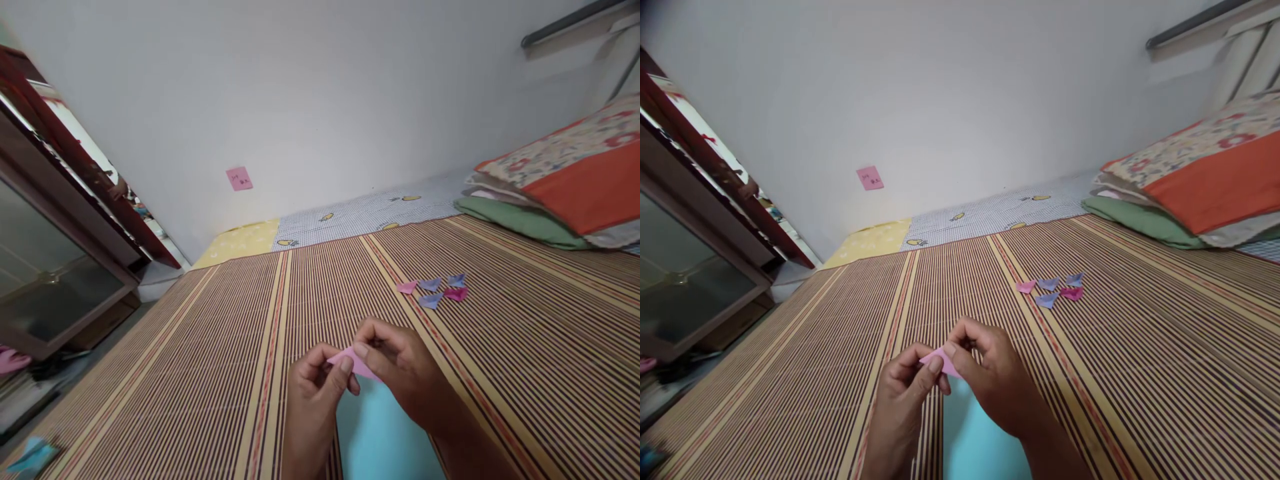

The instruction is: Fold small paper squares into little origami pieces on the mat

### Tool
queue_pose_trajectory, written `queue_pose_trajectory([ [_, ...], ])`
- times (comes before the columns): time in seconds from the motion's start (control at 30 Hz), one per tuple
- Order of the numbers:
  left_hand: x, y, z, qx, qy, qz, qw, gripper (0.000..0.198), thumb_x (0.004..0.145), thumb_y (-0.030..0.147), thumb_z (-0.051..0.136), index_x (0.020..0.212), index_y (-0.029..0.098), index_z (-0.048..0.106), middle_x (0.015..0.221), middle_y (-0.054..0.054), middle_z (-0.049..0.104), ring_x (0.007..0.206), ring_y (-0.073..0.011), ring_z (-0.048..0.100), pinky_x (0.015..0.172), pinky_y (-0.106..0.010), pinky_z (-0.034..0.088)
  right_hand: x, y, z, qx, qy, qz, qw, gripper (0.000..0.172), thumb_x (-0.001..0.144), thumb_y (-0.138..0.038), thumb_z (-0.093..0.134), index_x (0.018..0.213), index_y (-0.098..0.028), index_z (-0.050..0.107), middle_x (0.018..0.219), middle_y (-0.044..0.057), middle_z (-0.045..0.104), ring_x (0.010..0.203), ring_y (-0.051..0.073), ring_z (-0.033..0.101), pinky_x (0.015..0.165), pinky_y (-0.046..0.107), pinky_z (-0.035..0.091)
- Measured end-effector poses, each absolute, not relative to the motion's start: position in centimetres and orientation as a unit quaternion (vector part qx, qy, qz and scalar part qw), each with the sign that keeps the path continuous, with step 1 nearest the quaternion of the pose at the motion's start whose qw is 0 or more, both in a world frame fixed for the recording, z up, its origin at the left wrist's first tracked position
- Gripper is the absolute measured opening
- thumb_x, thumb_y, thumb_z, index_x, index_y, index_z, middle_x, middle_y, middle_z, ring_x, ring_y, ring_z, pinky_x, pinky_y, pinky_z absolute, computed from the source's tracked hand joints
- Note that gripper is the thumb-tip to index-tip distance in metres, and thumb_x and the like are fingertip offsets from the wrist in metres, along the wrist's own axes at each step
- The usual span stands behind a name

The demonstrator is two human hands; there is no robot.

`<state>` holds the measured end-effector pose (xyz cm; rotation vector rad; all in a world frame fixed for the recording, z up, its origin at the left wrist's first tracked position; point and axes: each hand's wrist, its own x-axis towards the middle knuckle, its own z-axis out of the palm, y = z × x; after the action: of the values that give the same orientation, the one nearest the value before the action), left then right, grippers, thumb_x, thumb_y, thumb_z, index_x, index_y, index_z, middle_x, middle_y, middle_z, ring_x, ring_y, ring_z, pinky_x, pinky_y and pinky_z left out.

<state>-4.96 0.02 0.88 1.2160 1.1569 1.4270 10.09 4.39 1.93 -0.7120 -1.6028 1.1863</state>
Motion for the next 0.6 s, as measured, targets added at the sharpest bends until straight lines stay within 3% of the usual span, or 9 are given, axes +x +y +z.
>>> queue_pose_trajectory([
  [0.07, -4.61, 0.09, 0.68, 0.474, 0.466, 0.585, 0.464, 0.023, 0.084, 0.035, 0.079, 0.075, 0.017, 0.068, 0.063, 0.001, 0.066, 0.062, -0.0139, 0.058, 0.065, -0.025, 0.045, 10.10, 4.40, 1.75, -0.299, -0.643, 0.490, 0.506, 0.022, 0.094, -0.027, 0.057, 0.073, -0.020, 0.057, 0.068, -0.003, 0.053, 0.065, 0.014, 0.051, 0.061, 0.028, 0.039],
  [0.23, -4.12, -0.29, 1.06, 0.488, 0.476, 0.581, 0.445, 0.025, 0.089, 0.036, 0.074, 0.074, 0.018, 0.066, 0.066, 0.001, 0.064, 0.066, -0.0146, 0.057, 0.068, -0.025, 0.045, 10.31, 4.68, 1.59, -0.288, -0.646, 0.510, 0.489, 0.024, 0.094, -0.028, 0.058, 0.071, -0.021, 0.054, 0.065, -0.004, 0.049, 0.061, 0.014, 0.046, 0.057, 0.027, 0.036],
  [0.43, -4.29, -0.65, 1.50, 0.534, 0.473, 0.566, 0.413, 0.045, 0.103, 0.042, 0.051, 0.068, 0.019, 0.068, 0.067, -0.002, 0.066, 0.070, -0.0177, 0.060, 0.075, -0.029, 0.045, 10.86, 4.96, 1.48, -0.271, -0.672, 0.513, 0.460, 0.029, 0.097, -0.032, 0.058, 0.071, -0.021, 0.055, 0.065, -0.001, 0.055, 0.065, 0.017, 0.051, 0.063, 0.030, 0.041],
  [0.6, -4.37, -0.82, 1.21, 0.548, 0.495, 0.566, 0.366, 0.049, 0.105, 0.042, 0.047, 0.068, 0.020, 0.070, 0.068, -0.002, 0.067, 0.069, -0.0177, 0.060, 0.072, -0.029, 0.043, 10.68, 4.78, 1.45, -0.269, -0.659, 0.520, 0.471, 0.029, 0.096, -0.031, 0.059, 0.069, -0.021, 0.054, 0.063, -0.002, 0.053, 0.061, 0.015, 0.049, 0.059, 0.029, 0.038],
])
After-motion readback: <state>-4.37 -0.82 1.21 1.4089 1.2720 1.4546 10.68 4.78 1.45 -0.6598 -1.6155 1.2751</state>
